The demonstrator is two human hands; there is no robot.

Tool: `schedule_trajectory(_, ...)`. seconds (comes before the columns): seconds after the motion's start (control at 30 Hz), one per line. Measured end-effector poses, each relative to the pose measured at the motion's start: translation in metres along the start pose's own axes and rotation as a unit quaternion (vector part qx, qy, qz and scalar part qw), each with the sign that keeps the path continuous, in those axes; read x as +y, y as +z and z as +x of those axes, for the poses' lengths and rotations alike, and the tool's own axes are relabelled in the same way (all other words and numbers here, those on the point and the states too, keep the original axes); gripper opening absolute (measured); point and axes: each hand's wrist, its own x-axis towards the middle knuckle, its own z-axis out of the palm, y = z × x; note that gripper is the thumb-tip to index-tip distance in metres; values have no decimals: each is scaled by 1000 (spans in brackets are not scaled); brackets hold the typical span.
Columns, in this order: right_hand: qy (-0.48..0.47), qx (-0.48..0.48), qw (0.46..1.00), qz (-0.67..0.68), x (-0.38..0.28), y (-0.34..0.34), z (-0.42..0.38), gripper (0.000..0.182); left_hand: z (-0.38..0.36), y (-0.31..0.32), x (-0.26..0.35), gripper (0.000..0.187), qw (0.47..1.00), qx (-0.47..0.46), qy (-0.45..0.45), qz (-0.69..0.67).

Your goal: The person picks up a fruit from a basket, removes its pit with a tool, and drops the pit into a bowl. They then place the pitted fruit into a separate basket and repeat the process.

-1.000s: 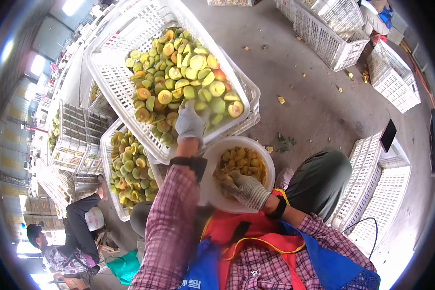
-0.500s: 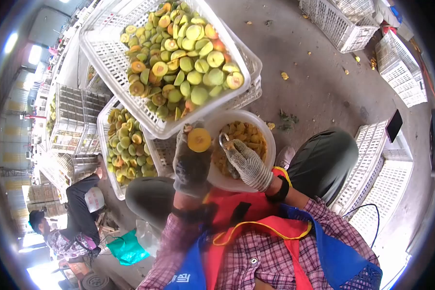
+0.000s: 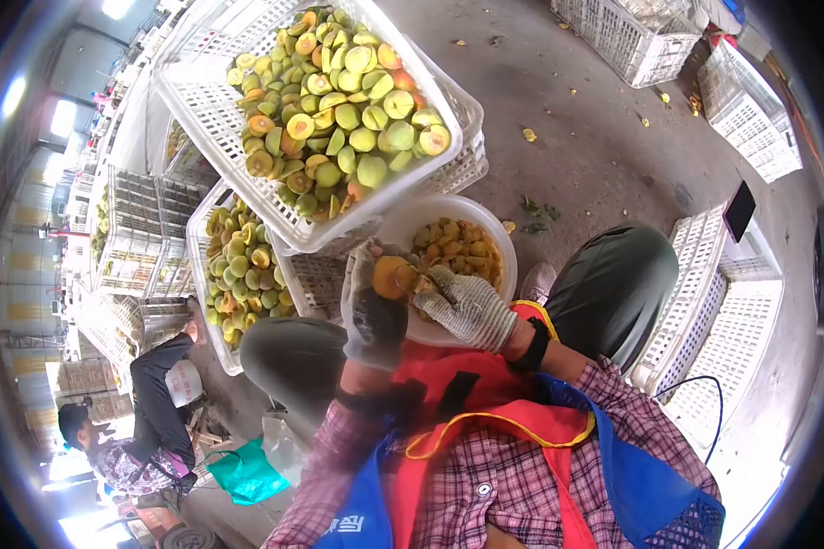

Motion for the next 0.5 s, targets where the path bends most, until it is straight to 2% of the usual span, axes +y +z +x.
schedule_trajectory(0.03, -53, 10, 998, -33, -6, -7, 2, 26, -3, 7, 3, 18, 1000, 1, 2, 0)
schedule_trajectory(0.07, -105, 21, 992, -67, -10, -11, 4, 27, -6, 15, 5, 21, 998, 10, 15, 57)
schedule_trajectory(0.1, -106, 22, 992, -66, -10, -12, 3, 27, -8, 19, 5, 26, 993, 19, 27, 114)
schedule_trajectory(0.17, -23, -93, 994, -56, -11, -14, 1, 35, -13, 23, 3, 24, 985, 8, 59, 163)
schedule_trajectory(0.23, 10, -88, 995, -44, -22, -17, 3, 31, -13, 22, 0, 23, 973, -3, 90, 213)
schedule_trajectory(0.3, 44, -84, 995, -32, -34, -22, 6, 27, -9, 15, -7, 22, 987, -10, 72, 141)
schedule_trajectory(0.37, 88, -120, 989, -16, -39, -25, 6, 32, -7, 5, -15, 21, 984, 1, 94, 151)
schedule_trajectory(0.5, 83, -94, 990, 62, -29, -5, -4, 37, -8, 13, -13, 21, 969, 11, 121, 216)
